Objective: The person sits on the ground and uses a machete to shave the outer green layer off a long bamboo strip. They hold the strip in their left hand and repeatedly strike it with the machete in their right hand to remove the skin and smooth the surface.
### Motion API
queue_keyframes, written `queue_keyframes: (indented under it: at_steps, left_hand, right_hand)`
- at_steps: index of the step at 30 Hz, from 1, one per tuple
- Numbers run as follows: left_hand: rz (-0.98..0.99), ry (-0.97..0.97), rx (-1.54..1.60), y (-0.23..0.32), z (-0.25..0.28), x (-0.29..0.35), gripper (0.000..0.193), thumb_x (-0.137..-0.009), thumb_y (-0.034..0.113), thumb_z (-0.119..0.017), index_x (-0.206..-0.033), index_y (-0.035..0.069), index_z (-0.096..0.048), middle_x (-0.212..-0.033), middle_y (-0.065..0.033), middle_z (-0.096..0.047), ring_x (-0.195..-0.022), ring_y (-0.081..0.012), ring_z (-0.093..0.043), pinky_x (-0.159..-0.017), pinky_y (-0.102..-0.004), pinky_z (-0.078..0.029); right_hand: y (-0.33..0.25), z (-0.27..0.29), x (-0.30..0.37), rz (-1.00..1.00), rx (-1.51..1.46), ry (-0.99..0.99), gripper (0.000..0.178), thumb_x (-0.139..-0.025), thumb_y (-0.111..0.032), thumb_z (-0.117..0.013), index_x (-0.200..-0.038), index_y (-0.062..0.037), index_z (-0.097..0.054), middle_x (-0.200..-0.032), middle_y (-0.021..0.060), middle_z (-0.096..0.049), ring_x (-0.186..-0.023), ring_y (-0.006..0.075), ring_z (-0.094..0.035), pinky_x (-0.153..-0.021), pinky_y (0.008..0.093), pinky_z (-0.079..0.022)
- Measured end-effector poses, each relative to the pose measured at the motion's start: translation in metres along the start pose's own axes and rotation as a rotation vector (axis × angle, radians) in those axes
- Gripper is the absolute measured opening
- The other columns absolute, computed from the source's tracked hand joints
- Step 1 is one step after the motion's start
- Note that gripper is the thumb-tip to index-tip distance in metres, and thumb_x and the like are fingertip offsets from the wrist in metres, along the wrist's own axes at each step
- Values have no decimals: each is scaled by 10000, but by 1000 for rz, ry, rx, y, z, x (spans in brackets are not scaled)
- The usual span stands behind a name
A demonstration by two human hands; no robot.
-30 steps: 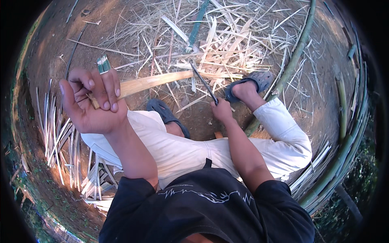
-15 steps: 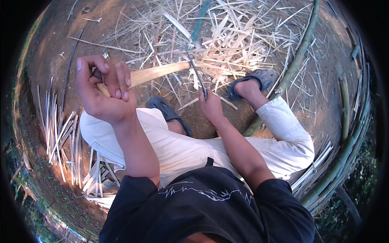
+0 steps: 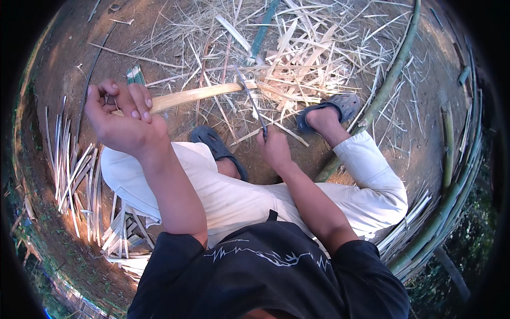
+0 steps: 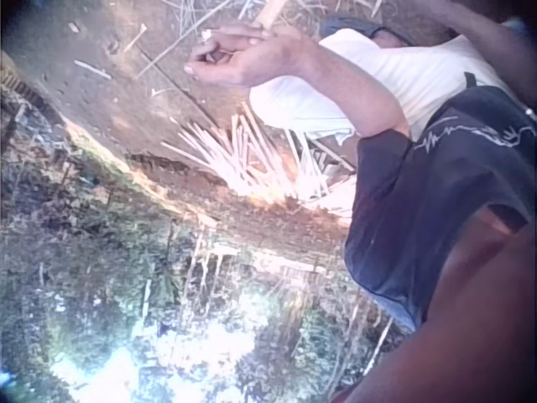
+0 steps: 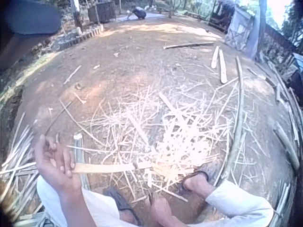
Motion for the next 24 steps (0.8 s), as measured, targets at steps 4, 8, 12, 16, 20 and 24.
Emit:
queue_keyframes:
  at_steps: [4,8,12,16,20,24]
  left_hand:
    - [77,-176,26,0,-4,-4,356,-988,309,-385,-723,83,-460,-412,25,-255,-310,-82,-193,-404,-229,-247]
    - [115,-495,61,2,-23,8,368,-1004,292,-346,-721,81,-450,-414,38,-260,-297,-68,-168,-393,-216,-235]
    - [119,-589,68,-1,-34,23,380,-1014,291,-317,-722,81,-441,-413,41,-259,-296,-63,-156,-384,-216,-222]
    - [122,-510,58,-1,-27,15,362,-1008,274,-330,-706,100,-428,-392,41,-259,-289,-69,-172,-402,-224,-249]
    - [109,-483,68,0,-27,14,369,-1013,280,-311,-717,92,-425,-403,38,-262,-293,-67,-166,-397,-219,-239]
    - [130,-538,61,-5,-33,39,382,-1013,281,-301,-721,69,-427,-428,36,-270,-300,-60,-177,-380,-218,-242]
  right_hand:
    - [-73,14,28,295,-172,95,229,-890,-214,-591,-936,10,-576,-700,217,-630,-654,399,-643,-573,481,-512]
    - [-117,34,41,426,-284,131,158,-868,-118,-620,-973,-1,-603,-741,186,-634,-621,336,-639,-578,389,-505]
    - [-103,27,25,379,-257,194,127,-868,-114,-616,-923,-4,-588,-699,188,-623,-605,341,-639,-547,397,-495]
    - [-70,13,13,299,-172,202,119,-868,-116,-611,-859,-5,-568,-660,177,-616,-589,343,-639,-529,402,-488]
    - [-83,25,24,175,-224,58,110,-858,-106,-617,-852,-6,-572,-650,178,-614,-590,342,-642,-529,402,-486]
    - [-126,50,47,462,-265,171,149,-885,-143,-592,-889,6,-584,-624,182,-607,-587,337,-640,-542,406,-489]
Point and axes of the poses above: each hand's wrist, its own x-axis away from the middle knuckle, its own z-axis out of the back of the hand, y = z × x, the point moved 6 cm from there along -x, towards the middle knuckle
